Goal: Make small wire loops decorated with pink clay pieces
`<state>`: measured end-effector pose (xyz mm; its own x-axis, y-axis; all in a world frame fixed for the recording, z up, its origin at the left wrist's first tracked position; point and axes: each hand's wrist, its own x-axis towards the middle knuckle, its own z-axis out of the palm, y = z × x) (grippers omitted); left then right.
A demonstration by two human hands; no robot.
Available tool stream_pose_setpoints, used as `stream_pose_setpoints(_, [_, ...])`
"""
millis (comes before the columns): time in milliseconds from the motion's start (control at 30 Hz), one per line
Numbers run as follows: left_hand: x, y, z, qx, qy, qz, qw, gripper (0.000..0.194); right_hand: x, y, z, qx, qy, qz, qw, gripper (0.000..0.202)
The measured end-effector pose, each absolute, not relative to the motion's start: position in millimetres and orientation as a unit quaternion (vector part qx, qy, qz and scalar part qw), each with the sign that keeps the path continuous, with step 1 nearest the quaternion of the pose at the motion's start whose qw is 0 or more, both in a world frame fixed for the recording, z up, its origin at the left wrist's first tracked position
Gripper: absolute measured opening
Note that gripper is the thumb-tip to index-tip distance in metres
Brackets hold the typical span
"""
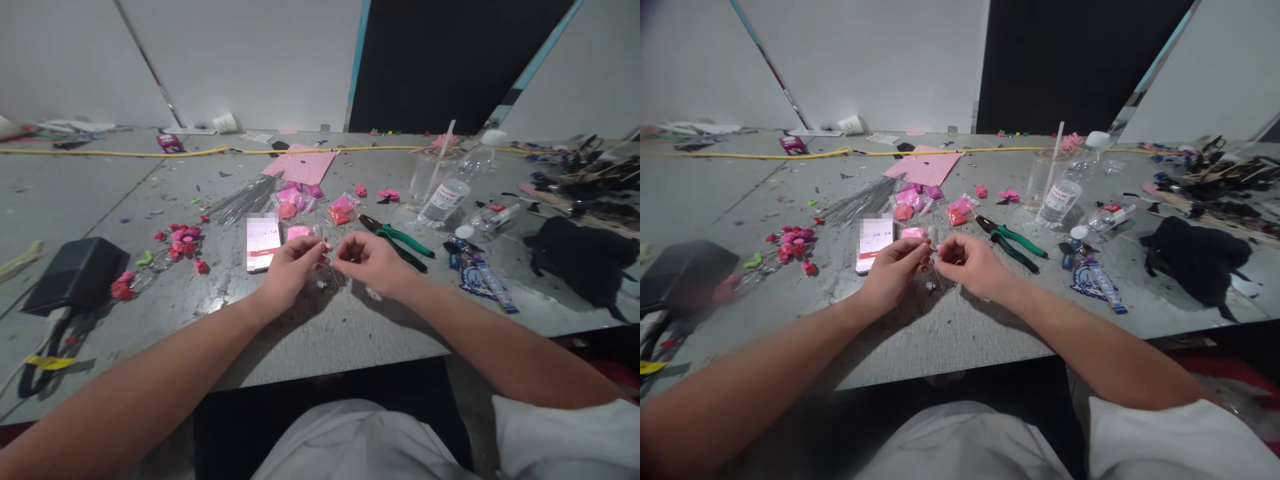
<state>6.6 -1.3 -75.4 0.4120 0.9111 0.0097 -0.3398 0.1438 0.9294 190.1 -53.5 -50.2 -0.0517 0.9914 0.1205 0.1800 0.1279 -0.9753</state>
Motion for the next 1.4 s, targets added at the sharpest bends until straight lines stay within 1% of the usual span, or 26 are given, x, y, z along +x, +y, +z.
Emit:
stream_pose_setpoints(100, [4.9, 0.2, -75.3, 0.477, 0.301, 0.450, 0.692, 0.017, 183.4, -60.4, -58.9, -0.498, -0.606, 0.410, 0.466, 0.018])
stream_pose_setpoints(200, [2.4, 2.2, -74.8, 0.489, 0.300, 0.443, 0.689, 0.020, 185.6, -61.2, -64.9, -0.495, -0.620, 0.404, 0.455, 0.014])
stream_pose_setpoints(400, [-0.2, 3.2, -71.7, 0.485, 0.278, 0.456, 0.693, 0.024, 184.3, -65.8, -77.8, -0.485, -0.610, 0.423, 0.463, 0.011])
stream_pose_setpoints(567, [-2.2, -5.8, -65.7, 0.495, 0.322, 0.454, 0.667, 0.025, 179.8, -73.7, -82.9, -0.485, -0.658, 0.353, 0.455, 0.003])
stream_pose_setpoints(667, [-2.6, -12.3, -61.7, 0.495, 0.344, 0.459, 0.653, 0.025, 179.0, -77.4, -78.6, -0.476, -0.694, 0.316, 0.439, 0.008])
stream_pose_setpoints(767, [-2.3, -16.9, -60.5, 0.489, 0.353, 0.443, 0.663, 0.026, 179.8, -80.4, -74.4, -0.456, -0.728, 0.283, 0.428, 0.013])
stream_pose_setpoints(933, [-0.3, -21.3, -67.2, 0.483, 0.354, 0.415, 0.685, 0.028, 185.2, -82.6, -74.1, -0.433, -0.764, 0.269, 0.396, 0.017])
stream_pose_setpoints(1100, [0.2, -22.2, -72.1, 0.483, 0.370, 0.386, 0.693, 0.032, 188.8, -79.9, -73.2, -0.406, -0.795, 0.280, 0.352, 0.018])
stream_pose_setpoints(1300, [-3.1, -17.0, -73.7, 0.542, 0.357, 0.377, 0.661, 0.026, 190.5, -69.3, -68.1, -0.392, -0.837, 0.233, 0.303, 0.019])
stream_pose_setpoints(1400, [-4.0, -13.4, -77.2, 0.539, 0.340, 0.380, 0.670, 0.026, 187.4, -64.6, -61.5, -0.398, -0.846, 0.233, 0.268, 0.019])
